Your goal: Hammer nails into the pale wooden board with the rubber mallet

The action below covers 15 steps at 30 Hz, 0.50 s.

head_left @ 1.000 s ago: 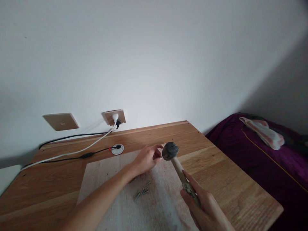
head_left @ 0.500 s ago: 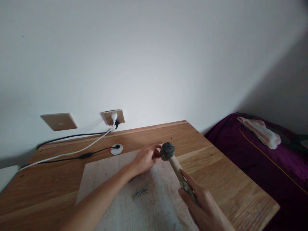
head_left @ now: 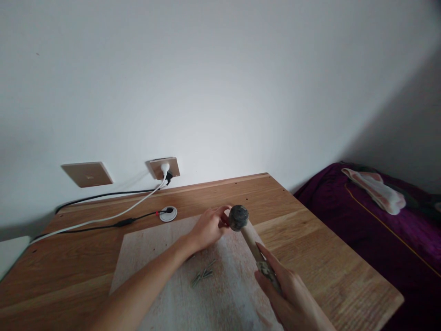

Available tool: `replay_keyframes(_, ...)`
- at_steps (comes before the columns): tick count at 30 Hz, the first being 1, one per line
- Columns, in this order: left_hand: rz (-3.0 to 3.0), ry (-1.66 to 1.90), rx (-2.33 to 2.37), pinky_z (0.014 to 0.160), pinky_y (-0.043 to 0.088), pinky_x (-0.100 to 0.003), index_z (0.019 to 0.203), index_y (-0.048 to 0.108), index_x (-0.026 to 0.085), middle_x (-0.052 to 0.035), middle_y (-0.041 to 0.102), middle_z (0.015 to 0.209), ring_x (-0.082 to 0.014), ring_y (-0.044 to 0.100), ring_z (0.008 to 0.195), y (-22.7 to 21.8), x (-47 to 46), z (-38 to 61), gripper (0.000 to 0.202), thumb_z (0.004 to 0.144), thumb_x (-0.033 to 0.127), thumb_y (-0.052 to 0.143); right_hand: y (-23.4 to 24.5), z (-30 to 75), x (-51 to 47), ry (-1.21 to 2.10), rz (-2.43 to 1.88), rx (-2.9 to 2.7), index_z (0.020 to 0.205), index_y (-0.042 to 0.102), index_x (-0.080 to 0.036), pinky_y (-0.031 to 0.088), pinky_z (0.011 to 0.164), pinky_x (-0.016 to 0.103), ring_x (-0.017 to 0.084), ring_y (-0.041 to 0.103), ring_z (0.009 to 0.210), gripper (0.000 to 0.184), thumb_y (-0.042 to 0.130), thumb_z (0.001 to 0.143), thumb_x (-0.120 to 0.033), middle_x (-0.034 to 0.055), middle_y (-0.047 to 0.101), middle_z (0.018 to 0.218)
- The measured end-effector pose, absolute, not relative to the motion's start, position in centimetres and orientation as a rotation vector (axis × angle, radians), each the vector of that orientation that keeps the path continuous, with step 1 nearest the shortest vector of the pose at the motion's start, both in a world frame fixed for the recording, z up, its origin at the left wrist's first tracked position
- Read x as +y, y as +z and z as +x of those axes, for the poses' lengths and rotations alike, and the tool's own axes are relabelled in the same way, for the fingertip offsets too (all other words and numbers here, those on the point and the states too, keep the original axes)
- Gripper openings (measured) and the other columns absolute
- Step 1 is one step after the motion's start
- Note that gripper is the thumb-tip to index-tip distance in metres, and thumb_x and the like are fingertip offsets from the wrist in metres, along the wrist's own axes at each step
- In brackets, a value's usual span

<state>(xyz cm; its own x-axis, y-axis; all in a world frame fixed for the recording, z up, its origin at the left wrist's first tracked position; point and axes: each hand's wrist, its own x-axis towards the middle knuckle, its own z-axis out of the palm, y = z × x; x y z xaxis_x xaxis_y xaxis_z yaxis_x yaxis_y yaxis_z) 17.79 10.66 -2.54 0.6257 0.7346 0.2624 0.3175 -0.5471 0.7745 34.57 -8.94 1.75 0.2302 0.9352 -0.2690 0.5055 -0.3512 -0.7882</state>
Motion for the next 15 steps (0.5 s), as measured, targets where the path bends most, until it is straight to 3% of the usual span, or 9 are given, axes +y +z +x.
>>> replay_keyframes(5, 2.145, 0.765, 0.826, 0.082, 0.055, -0.029, 0.128, 0.067, 0.025, 0.0002, 0.079, 0.090, -0.0191, 0.073, 0.081, -2.5, 10.7, 17.8, 0.054, 0.078, 0.007, 0.076, 1.7, 34.8, -9.1, 1.008, -1.992, -1.349, 0.164, 0.037, -0.011, 0.035, 0.036, 0.023, 0.015, 0.048, 0.035, 0.079, 0.047, 0.101, -0.058, -0.0086, 0.047, 0.046)
replay_keyframes(8, 2.144, 0.766, 0.806, 0.082, 0.055, -0.028, 0.126, 0.068, 0.025, -0.0003, 0.078, 0.091, -0.0185, 0.073, 0.081, -2.6, 10.6, 17.8, 0.055, 0.077, 0.002, 0.074, 1.5, 34.8, -9.1, 0.978, -1.984, -1.368, 0.160, 0.043, -0.011, 0.041, 0.039, 0.025, 0.017, 0.053, 0.038, 0.076, 0.048, 0.100, -0.058, -0.0059, 0.054, 0.050)
replay_keyframes(11, 2.137, 0.773, 0.788, 0.082, 0.055, -0.028, 0.125, 0.068, 0.024, 0.0001, 0.077, 0.090, -0.0180, 0.072, 0.081, -2.8, 10.5, 17.8, 0.054, 0.077, 0.000, 0.073, 1.1, 34.7, -9.2, 0.868, -1.892, -1.354, 0.154, 0.053, -0.011, 0.057, 0.062, 0.031, 0.024, 0.072, 0.064, 0.073, 0.050, 0.099, -0.060, 0.0021, 0.069, 0.066)
replay_keyframes(13, 2.103, 0.770, 0.763, 0.082, 0.055, -0.029, 0.128, 0.066, 0.024, 0.0004, 0.076, 0.091, -0.0180, 0.072, 0.083, -2.8, 10.6, 17.7, 0.054, 0.079, 0.002, 0.074, 0.8, 34.9, -9.6, 0.818, -1.841, -1.328, 0.151, 0.056, -0.012, 0.060, 0.080, 0.034, 0.027, 0.076, 0.082, 0.075, 0.051, 0.098, -0.064, 0.0049, 0.074, 0.077)
replay_keyframes(15, 2.068, 0.780, 0.744, 0.084, 0.056, -0.029, 0.128, 0.065, 0.023, -0.0014, 0.075, 0.099, -0.0189, 0.072, 0.090, -2.4, 10.8, 17.2, 0.054, 0.079, 0.004, 0.077, 0.5, 35.1, -10.3, 0.801, -1.841, -1.304, 0.153, 0.056, -0.013, 0.060, 0.084, 0.035, 0.027, 0.077, 0.081, 0.078, 0.050, 0.098, -0.067, 0.0049, 0.075, 0.079)
